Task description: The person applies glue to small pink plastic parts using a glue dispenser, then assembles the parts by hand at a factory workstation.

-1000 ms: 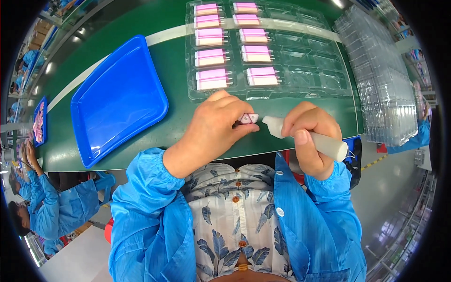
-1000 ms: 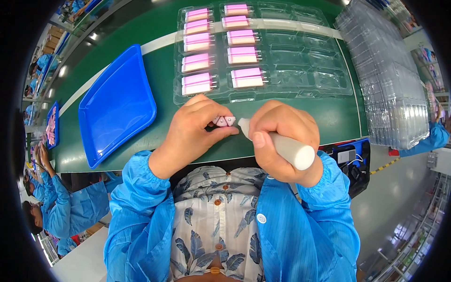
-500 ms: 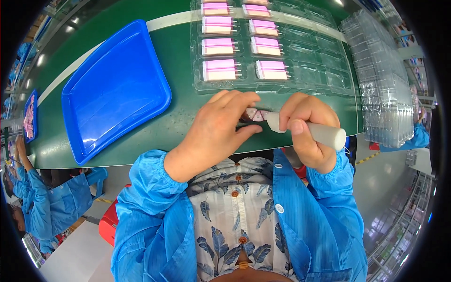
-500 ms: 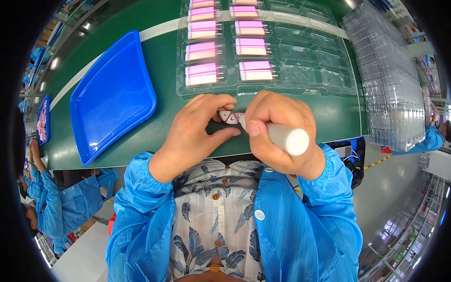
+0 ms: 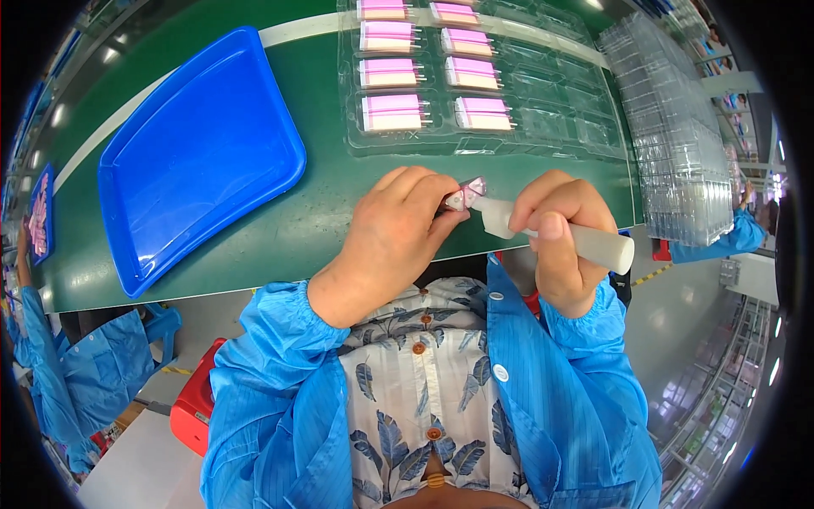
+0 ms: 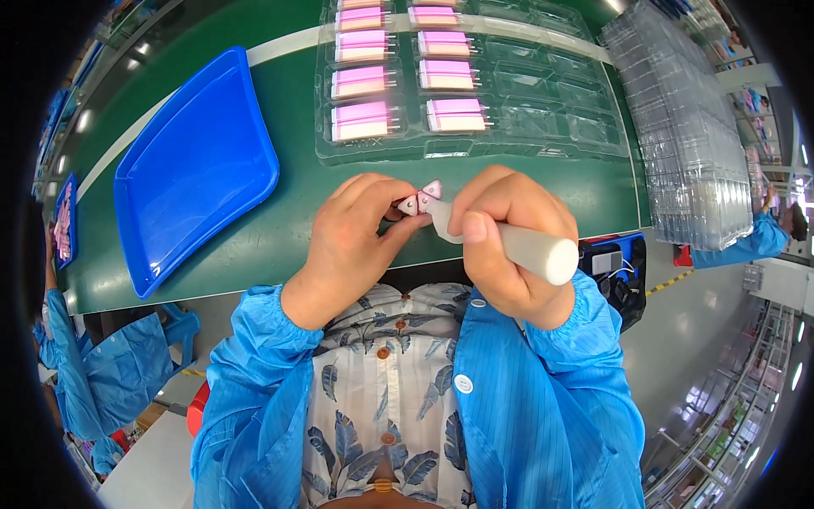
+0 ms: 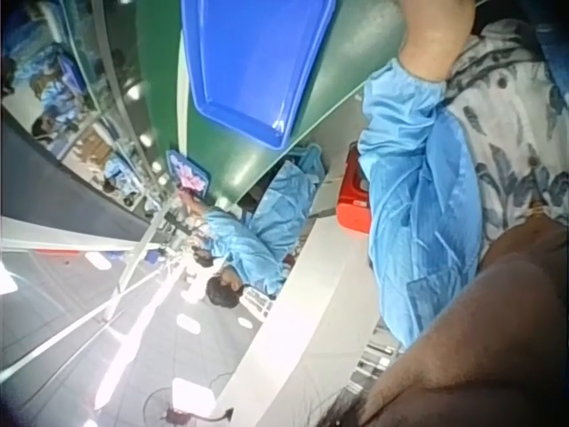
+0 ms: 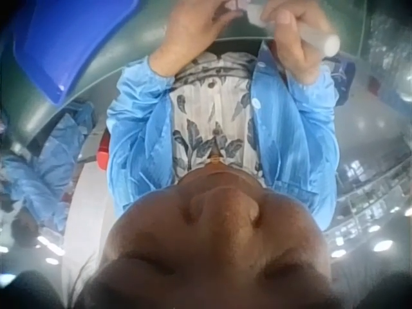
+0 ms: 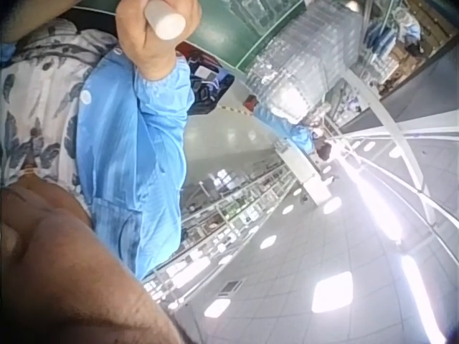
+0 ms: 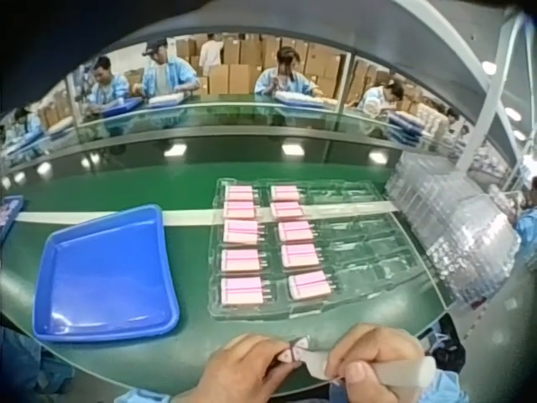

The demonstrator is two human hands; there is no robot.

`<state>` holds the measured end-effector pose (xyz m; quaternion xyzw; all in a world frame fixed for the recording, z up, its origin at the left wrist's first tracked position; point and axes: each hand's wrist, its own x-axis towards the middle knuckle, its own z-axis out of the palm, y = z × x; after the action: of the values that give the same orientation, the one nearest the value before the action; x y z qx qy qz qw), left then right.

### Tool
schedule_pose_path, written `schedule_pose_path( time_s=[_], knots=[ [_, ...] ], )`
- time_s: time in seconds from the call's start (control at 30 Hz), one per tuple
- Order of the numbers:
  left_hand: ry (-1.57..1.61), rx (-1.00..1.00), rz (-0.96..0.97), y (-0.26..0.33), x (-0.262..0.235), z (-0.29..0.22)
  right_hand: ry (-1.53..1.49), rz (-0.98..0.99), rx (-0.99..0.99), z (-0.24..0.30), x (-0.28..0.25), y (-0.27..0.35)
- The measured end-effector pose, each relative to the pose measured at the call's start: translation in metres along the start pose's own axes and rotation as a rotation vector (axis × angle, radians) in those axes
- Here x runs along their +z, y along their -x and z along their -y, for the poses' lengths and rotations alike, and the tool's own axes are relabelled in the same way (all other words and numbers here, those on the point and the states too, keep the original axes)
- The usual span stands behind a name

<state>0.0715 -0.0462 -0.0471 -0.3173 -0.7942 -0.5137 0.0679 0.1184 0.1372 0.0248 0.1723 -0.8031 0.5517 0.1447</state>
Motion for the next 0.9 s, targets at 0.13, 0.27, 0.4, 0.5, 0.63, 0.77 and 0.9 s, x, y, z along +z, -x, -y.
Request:
schedule_pose_path(
  time_s=[0.13, 0.27, 0.4, 0.5, 0.63, 0.77, 0.9],
  knots=[
    [-0.001, 0.014, 0.000, 0.001, 0.000, 0.001, 0.002, -0.023, 0.033, 0.003, 0.003, 0.000],
    [-0.010, 0.033, -0.003, 0.001, -0.002, 0.000, -0.027, -0.031, 0.058, 0.004, 0.008, -0.003],
    [0.031, 0.003, 0.019, 0.001, -0.004, 0.001, 0.054, 0.021, -0.014, 0.001, 0.011, -0.008],
    [0.073, -0.037, 0.009, 0.001, -0.007, 0.001, 0.035, 0.044, 0.062, 0.004, 0.008, -0.008],
    [0.048, -0.053, 0.038, 0.004, -0.011, 0.003, -0.168, -0.016, 0.131, 0.014, 0.002, 0.003],
    [0.032, -0.022, 0.019, 0.004, -0.006, 0.002, -0.128, -0.028, 0.145, 0.018, 0.010, 0.009],
    [0.021, -0.029, 0.030, 0.004, -0.005, 0.003, -0.081, -0.010, 0.119, 0.015, 0.015, 0.005]
  ],
)
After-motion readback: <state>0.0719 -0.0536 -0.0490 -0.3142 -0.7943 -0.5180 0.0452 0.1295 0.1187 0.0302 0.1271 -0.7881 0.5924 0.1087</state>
